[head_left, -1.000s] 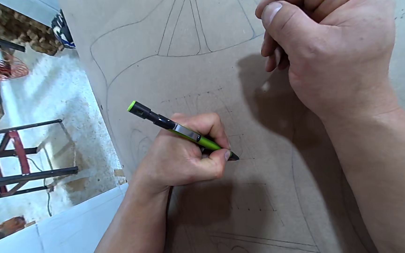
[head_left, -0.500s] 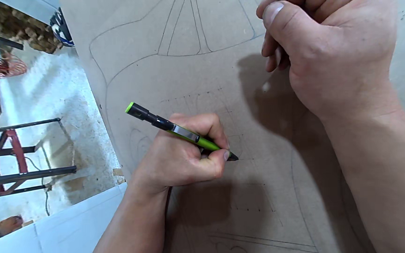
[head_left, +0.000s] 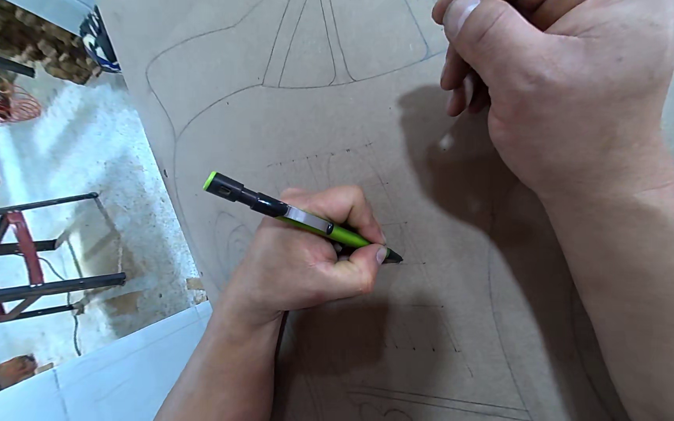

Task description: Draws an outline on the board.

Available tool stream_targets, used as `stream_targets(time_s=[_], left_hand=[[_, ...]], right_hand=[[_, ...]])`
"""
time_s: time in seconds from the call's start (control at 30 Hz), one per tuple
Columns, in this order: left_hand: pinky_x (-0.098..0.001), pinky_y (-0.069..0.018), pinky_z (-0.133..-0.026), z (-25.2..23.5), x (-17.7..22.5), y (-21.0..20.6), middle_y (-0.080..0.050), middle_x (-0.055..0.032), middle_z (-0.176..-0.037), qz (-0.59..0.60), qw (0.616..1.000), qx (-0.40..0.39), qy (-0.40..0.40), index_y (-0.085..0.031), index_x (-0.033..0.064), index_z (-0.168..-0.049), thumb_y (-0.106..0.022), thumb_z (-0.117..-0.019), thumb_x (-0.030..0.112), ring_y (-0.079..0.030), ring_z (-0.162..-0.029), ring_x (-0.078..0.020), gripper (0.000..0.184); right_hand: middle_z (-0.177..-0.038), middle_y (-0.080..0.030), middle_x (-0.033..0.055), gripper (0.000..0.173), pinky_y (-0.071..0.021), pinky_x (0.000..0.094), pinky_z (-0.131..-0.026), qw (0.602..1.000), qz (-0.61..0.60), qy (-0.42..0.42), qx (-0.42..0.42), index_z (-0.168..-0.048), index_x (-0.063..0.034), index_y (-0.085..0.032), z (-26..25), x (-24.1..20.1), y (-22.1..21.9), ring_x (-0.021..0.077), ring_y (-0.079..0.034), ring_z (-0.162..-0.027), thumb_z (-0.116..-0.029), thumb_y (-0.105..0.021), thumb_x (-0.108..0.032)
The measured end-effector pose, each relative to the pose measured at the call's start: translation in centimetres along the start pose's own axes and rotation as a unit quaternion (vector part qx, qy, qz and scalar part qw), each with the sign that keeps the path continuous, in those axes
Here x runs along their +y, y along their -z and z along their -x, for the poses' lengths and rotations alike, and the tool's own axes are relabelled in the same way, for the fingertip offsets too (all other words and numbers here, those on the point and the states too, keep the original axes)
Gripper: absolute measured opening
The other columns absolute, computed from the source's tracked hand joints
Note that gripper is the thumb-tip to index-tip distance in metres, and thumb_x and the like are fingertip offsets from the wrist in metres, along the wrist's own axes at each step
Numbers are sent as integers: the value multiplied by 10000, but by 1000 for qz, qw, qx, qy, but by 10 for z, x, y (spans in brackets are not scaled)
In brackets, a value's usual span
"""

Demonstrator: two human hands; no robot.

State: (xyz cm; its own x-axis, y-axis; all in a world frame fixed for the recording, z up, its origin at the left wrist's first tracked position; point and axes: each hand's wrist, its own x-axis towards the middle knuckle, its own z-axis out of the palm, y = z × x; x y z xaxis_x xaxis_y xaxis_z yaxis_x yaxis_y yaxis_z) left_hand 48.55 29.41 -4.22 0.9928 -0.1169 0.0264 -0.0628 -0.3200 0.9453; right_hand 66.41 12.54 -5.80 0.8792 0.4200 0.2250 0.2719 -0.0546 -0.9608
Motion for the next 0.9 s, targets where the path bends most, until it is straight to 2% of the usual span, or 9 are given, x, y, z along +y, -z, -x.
stream_targets(time_s=[0.6,0.9], left_hand=[[-209,-525,-503,4,2,-9,-679,15,-754,-27,997,70,6,-643,110,-846,-717,-856,105,-633,-609,-72,74],[-218,-544,-507,5,3,-15,-693,11,-769,-38,991,126,20,-637,116,-857,-715,-844,93,-646,-611,-83,82]], right_hand=[[-706,-677,-82,215,-575,213,-569,1000,1,6,-5,-833,-149,-719,0,0,1,33,-661,-630,-1022,-625,-187],[-724,-683,-78,195,-567,197,-556,1000,-17,3,-13,-880,-135,-724,0,-2,2,29,-659,-629,-1034,-611,-176]])
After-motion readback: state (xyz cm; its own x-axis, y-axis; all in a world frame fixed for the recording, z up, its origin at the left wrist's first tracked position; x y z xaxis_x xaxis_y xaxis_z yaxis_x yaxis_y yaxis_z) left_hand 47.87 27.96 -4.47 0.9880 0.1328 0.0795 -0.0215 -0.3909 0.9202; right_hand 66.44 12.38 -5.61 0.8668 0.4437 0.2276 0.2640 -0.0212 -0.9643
